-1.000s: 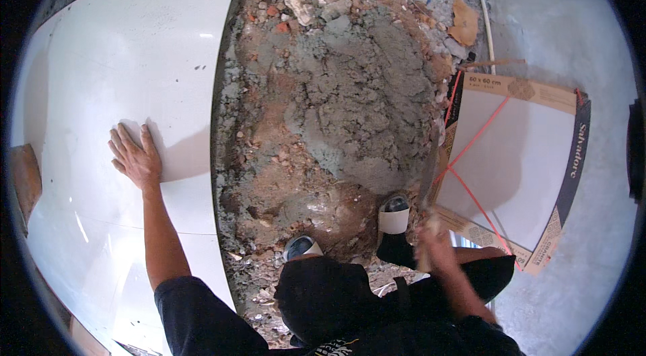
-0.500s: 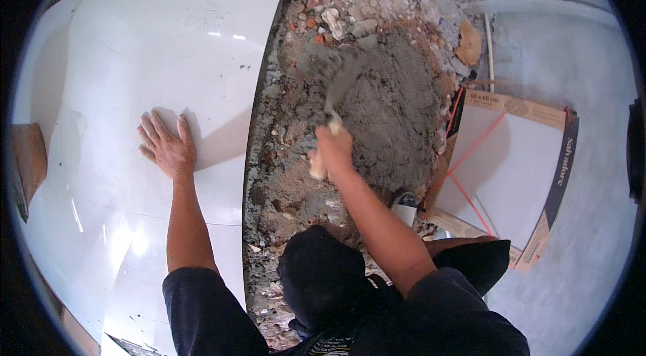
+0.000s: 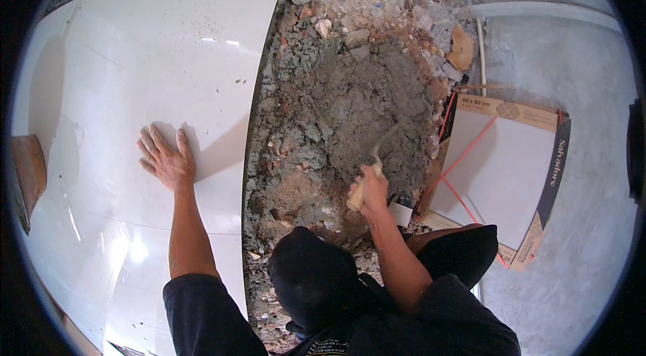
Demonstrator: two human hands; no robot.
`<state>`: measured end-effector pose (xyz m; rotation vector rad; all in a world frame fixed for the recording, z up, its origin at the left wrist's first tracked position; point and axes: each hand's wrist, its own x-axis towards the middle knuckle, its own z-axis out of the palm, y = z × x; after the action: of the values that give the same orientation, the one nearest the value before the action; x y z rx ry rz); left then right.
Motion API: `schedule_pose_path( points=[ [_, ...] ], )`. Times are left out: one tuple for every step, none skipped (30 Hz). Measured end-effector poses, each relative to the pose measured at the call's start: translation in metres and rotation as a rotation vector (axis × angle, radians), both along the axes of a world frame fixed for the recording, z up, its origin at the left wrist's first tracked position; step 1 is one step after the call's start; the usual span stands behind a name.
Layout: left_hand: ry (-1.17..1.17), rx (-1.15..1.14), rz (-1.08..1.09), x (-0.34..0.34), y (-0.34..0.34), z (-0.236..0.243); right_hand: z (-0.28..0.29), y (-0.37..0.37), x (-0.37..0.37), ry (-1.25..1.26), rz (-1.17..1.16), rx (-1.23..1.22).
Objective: The person spreads cement on the floor using a trowel, then places a large white tile onto the prepared area. They use a rubber mallet to tap the tile into place, ensuring it is level and secure.
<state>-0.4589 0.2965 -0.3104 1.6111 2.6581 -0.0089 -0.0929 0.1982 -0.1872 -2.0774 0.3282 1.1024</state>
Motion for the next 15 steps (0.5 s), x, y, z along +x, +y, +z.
schedule_pose_path(
  points=[
    [0.011,0.008,0.001,0.0,0.0,-0.001,-0.01,0.014,-0.002,0.017,0.08,0.1],
    [-0.001,0.002,0.006,0.0,-0.001,-0.001,-0.02,0.029,-0.004,0.038,0.137,0.118],
    [-0.003,0.004,0.003,-0.001,0.0,-0.001,-0.03,0.045,-0.007,0.051,0.189,0.137],
    [0.004,0.015,-0.007,-0.001,0.0,-0.001,-0.039,0.064,-0.01,0.116,0.262,0.18],
    [-0.003,-0.004,-0.002,-0.001,0.001,-0.001,-0.048,0.085,-0.015,0.138,0.362,0.296],
    [-0.002,-0.013,-0.001,-0.001,0.001,-0.001,-0.06,0.108,-0.028,0.058,0.384,0.217],
    [0.013,-0.005,-0.002,-0.001,0.001,-0.001,-0.067,0.131,-0.04,-0.063,0.439,0.258],
    [-0.009,-0.008,0.008,0.0,0.001,0.0,-0.066,0.15,-0.042,-0.137,0.529,0.189],
    [-0.015,-0.006,0.008,0.0,0.001,0.0,-0.062,0.164,-0.044,-0.216,0.62,0.154],
    [-0.001,0.0,0.006,0.0,0.001,0.0,-0.056,0.177,-0.043,-0.228,0.713,0.061],
    [-0.01,0.002,-0.001,0.0,0.001,0.0,-0.048,0.184,-0.041,-0.305,0.834,0.064],
    [-0.001,0.009,-0.003,0.0,0.002,0.0,-0.039,0.188,-0.038,-0.326,0.958,0.011],
    [0.024,-0.037,0.006,0.0,0.001,0.0,-0.031,0.188,-0.036,-0.422,1.051,-0.029],
    [0.003,0.005,-0.008,-0.001,0.002,-0.001,-0.024,0.185,-0.033,-0.405,1.073,-0.033],
    [0.0,-0.01,0.0,-0.002,0.001,-0.001,-0.021,0.18,-0.033,-0.31,1.05,-0.041]
  ],
)
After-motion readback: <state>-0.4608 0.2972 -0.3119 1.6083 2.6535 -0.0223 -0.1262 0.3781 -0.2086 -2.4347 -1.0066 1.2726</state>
